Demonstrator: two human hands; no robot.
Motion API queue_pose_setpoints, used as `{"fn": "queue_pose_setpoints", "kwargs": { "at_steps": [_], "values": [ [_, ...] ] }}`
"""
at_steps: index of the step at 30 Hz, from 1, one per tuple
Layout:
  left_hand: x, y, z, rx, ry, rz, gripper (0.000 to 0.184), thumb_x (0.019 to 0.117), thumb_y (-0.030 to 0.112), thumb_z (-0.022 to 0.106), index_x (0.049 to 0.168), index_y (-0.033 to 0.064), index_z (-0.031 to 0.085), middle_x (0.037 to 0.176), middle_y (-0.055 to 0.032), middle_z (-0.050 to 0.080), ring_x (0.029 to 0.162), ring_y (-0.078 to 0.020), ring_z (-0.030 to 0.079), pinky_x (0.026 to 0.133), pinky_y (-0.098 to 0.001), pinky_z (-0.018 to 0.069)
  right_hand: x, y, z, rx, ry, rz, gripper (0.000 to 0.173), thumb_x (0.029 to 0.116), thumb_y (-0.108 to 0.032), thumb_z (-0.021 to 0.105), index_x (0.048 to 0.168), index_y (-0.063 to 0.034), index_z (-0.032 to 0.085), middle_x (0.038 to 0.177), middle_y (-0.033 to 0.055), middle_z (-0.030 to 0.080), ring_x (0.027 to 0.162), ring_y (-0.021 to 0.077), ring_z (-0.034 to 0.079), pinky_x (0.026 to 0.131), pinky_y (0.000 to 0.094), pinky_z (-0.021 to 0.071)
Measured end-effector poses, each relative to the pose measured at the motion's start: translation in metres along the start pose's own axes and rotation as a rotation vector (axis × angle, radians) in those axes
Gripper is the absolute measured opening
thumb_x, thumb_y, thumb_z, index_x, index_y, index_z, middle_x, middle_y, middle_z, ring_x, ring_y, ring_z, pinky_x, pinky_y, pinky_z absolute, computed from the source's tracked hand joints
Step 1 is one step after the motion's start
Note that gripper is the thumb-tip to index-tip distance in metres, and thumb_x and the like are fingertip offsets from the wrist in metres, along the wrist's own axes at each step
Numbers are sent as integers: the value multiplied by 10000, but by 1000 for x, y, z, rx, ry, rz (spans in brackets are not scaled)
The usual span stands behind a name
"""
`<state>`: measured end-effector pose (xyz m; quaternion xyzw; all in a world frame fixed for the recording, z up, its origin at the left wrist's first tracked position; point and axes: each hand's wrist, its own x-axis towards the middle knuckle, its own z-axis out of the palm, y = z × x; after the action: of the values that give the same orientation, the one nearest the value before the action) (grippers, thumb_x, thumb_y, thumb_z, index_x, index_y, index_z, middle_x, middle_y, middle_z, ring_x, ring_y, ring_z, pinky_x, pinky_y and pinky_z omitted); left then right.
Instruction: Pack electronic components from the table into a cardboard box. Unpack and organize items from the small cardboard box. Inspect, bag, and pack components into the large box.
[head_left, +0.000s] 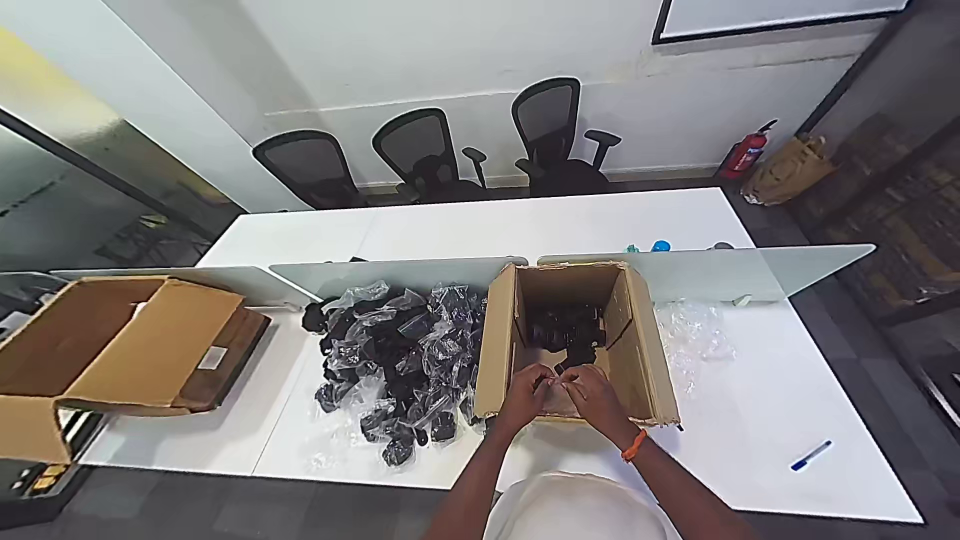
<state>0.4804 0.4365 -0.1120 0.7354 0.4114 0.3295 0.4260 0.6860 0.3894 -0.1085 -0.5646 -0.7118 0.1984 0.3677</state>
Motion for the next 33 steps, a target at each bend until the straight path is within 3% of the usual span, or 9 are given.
{"fn": "queue_pose_setpoints", "kwargs": {
  "at_steps": [10, 20, 24, 33],
  "values": [
    [0, 0, 0, -9, -26, 50, 160, 998, 170, 647, 1041, 40, 729, 1009, -65, 719, 949, -112, 684, 905, -305, 574, 0, -1, 1, -39, -9, -1, 152, 977, -274, 652, 1073, -176, 716, 996, -66, 720, 1005, 72, 657, 1091, 396, 440],
    [-2, -9, 6, 55, -37, 212, 204, 1005, 208, 617, 1023, 41, 733, 1093, -83, 720, 1096, -169, 667, 1007, -378, 547, -1, 1, 1, -75, -10, -72, 131, 962, -250, 664, 1041, -182, 743, 996, -68, 740, 1028, 83, 666, 1096, 394, 433],
    [-3, -6, 6, 147, -68, 229, 222, 1001, 240, 606, 1023, 65, 741, 1084, -65, 729, 1083, -176, 664, 1002, -379, 531, -2, -1, 0, -95, -17, -24, 182, 924, -237, 668, 1082, -189, 746, 959, -78, 745, 956, 77, 673, 1035, 421, 445],
    [0, -4, 3, -56, 30, 192, 159, 992, 127, 640, 1023, 11, 744, 1096, -100, 732, 1059, -157, 693, 985, -356, 567, 2, 1, -1, -21, -33, -8, 164, 973, -300, 659, 1075, -195, 733, 1053, -69, 723, 1083, 110, 637, 1058, 406, 451]
  ]
}}
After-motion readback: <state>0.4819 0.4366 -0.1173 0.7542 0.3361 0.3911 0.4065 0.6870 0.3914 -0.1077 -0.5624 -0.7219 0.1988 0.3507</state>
